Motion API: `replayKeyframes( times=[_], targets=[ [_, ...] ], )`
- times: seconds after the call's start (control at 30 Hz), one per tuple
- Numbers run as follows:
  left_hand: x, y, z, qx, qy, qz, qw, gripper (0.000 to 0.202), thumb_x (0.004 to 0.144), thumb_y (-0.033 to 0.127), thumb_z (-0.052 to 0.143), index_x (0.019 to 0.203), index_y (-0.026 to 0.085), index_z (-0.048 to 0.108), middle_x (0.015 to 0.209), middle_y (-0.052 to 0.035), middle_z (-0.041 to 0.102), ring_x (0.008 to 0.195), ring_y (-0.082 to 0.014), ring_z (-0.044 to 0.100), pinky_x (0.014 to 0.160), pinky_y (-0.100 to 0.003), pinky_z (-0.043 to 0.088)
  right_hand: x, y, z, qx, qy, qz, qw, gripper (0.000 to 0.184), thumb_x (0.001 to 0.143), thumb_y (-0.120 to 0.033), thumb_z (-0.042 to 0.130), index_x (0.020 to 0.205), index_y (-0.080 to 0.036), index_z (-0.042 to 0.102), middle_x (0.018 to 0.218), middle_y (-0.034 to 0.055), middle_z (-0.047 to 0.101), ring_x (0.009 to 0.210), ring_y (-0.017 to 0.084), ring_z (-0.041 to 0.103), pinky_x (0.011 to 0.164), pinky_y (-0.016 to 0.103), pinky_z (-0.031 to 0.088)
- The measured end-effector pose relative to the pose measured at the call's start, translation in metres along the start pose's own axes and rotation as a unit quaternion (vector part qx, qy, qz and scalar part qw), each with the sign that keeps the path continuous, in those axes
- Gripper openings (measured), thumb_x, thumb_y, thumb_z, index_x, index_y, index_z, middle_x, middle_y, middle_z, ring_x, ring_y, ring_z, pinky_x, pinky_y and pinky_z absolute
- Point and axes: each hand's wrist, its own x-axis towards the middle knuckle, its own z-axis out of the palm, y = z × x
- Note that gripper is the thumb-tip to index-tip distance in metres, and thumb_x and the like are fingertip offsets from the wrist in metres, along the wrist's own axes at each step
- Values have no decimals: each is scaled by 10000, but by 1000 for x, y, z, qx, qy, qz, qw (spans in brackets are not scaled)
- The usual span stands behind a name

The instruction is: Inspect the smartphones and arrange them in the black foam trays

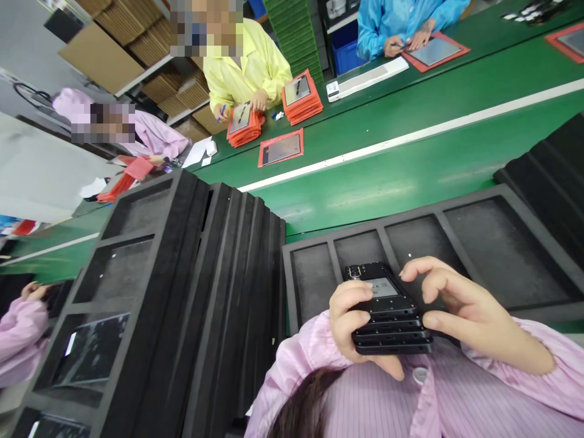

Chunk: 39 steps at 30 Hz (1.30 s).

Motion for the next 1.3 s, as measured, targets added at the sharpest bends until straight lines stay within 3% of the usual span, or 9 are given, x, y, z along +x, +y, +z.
replayKeyframes(
  times=[0.13,0.67,0.8,0.93,1.03,1.13,1.3],
  targets=[
    [-1,-2,6,-40,71,39,996,597,727,746,363,986,215,448,831,-20,546,634,-145,570,530,-310,528,3,0,0,-1,0,22,1000,286,772,-428,625,666,-212,472,909,46,566,797,175,578,726,288,506],
    [-8,-10,-3,-43,9,59,997,547,745,686,446,1007,207,450,1027,-59,506,804,-194,576,617,-371,543,6,3,0,-6,-2,-1,1000,254,787,-418,624,707,-219,488,932,34,559,816,160,572,738,264,499],
    [-6,-9,2,-24,33,71,997,481,749,682,442,909,228,455,1051,-45,479,830,-195,570,631,-377,549,8,1,0,-16,0,14,1000,297,789,-467,604,689,-214,485,923,46,556,810,170,568,750,288,504],
    [0,-3,13,-17,99,65,993,439,705,623,570,820,222,433,999,-33,487,771,-176,565,591,-346,535,9,0,0,-23,1,12,1000,309,791,-482,596,687,-214,485,919,48,558,810,172,569,752,293,507],
    [4,-1,18,-16,116,69,991,417,688,566,631,796,226,414,1006,-25,484,762,-164,559,595,-333,529,10,0,0,-23,3,14,1000,321,790,-491,594,677,-212,480,913,50,559,809,173,570,738,290,510],
    [4,-1,17,-13,111,74,991,421,689,573,626,784,228,403,1017,-21,474,762,-160,558,609,-333,526,11,0,1,-24,4,10,1000,308,794,-471,598,679,-211,479,910,47,560,811,171,571,736,286,507],
    [-3,-7,8,-29,63,84,994,415,779,641,434,803,228,401,1039,-40,454,807,-183,556,638,-368,528,12,1,0,-31,13,-11,999,247,820,-410,586,706,-219,478,923,29,560,821,154,570,740,264,498]
  ],
)
